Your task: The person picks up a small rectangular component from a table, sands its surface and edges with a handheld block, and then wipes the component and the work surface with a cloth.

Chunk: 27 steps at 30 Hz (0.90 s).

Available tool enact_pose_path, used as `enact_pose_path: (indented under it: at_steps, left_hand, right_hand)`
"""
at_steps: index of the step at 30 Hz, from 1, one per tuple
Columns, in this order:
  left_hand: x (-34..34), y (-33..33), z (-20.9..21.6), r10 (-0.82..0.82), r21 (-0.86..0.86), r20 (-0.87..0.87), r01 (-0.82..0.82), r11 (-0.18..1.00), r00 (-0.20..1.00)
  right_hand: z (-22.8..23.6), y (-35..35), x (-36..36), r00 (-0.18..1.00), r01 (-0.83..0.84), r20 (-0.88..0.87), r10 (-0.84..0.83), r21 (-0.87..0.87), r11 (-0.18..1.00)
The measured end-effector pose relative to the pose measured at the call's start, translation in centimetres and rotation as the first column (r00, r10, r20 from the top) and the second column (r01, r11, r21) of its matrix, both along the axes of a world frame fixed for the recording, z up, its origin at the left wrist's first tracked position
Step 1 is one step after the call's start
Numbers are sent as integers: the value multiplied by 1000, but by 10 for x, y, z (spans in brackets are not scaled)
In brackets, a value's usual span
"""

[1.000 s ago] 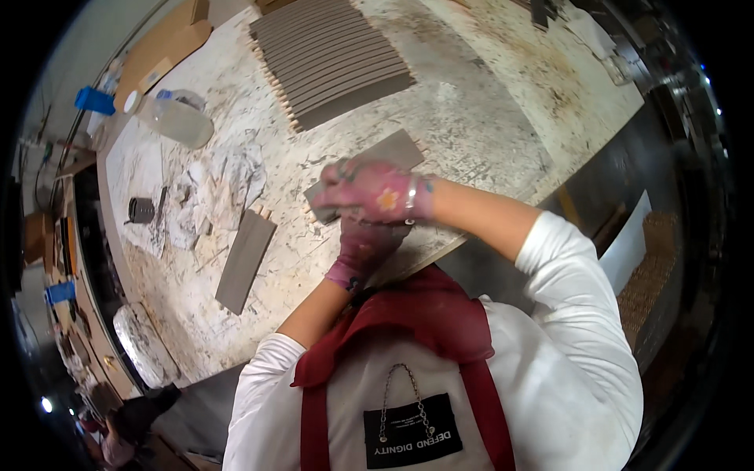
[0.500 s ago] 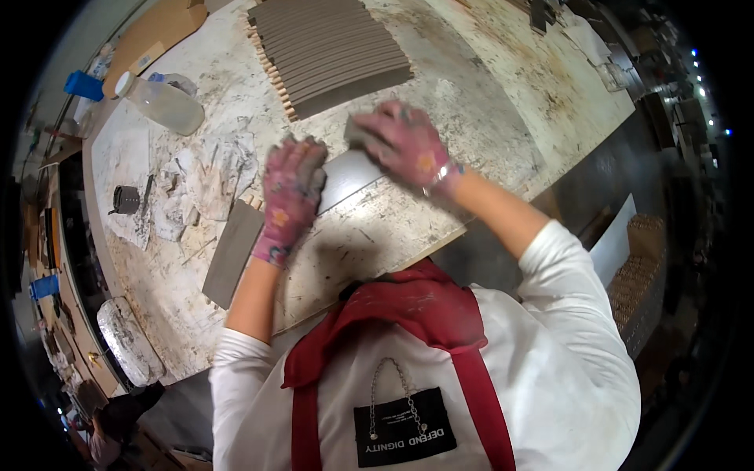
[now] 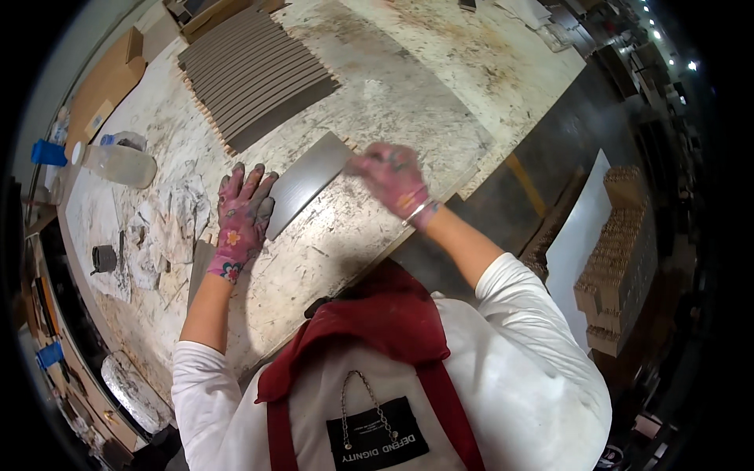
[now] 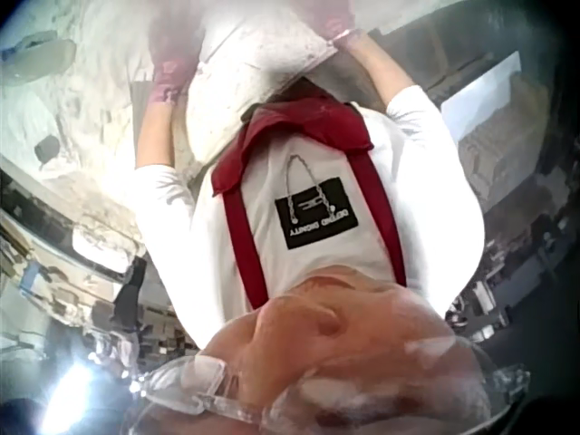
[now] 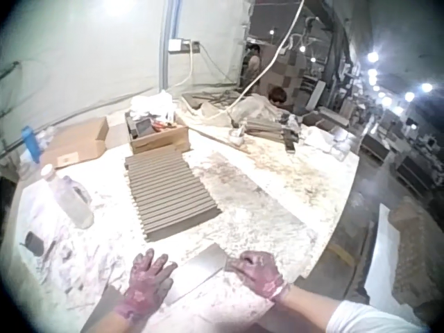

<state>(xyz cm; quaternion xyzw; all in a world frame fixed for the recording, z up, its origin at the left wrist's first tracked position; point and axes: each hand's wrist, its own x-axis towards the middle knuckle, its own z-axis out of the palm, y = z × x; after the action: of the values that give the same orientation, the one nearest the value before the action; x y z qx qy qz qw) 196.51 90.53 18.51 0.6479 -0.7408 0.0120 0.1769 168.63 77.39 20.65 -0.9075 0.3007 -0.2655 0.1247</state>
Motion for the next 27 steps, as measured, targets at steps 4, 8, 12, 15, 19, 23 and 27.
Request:
enact_pose_path:
  at_steps: [4,8,12,15,19,23,27]
  left_hand:
    - [-3,-3,7,20,11,80,-21,1000,997]
    - [-23,-4,29,83,-10,-16,-83,996,996]
    - [-22,5,33,66,-55,80,-62,997,995]
    - [30,14,22,493,-143,192,-473,870,849]
    - [94,27,13,631,130,222,-664,736,743]
    - [71,16,44,479,32,-313,-495,868,820]
    - [-35,-14,41,30,-136,-560,-127,983,828]
  right_hand:
    - [5,-16,-32,945,293,91,-314,192,937]
    - [9,-7,-33,947,152,235,-217,268,951]
    - [14,-1,-11,932,19,323,-164,410,912]
    - [14,-6,18,678,-267,538,-501,815,514]
    - [-2,-15,61,679,-501,554,-481,829,248]
    - [-20,-12,71,522,-617,544,-657,773,150]
    - [-26,-12,68,402,-679,521,-753,721,136]
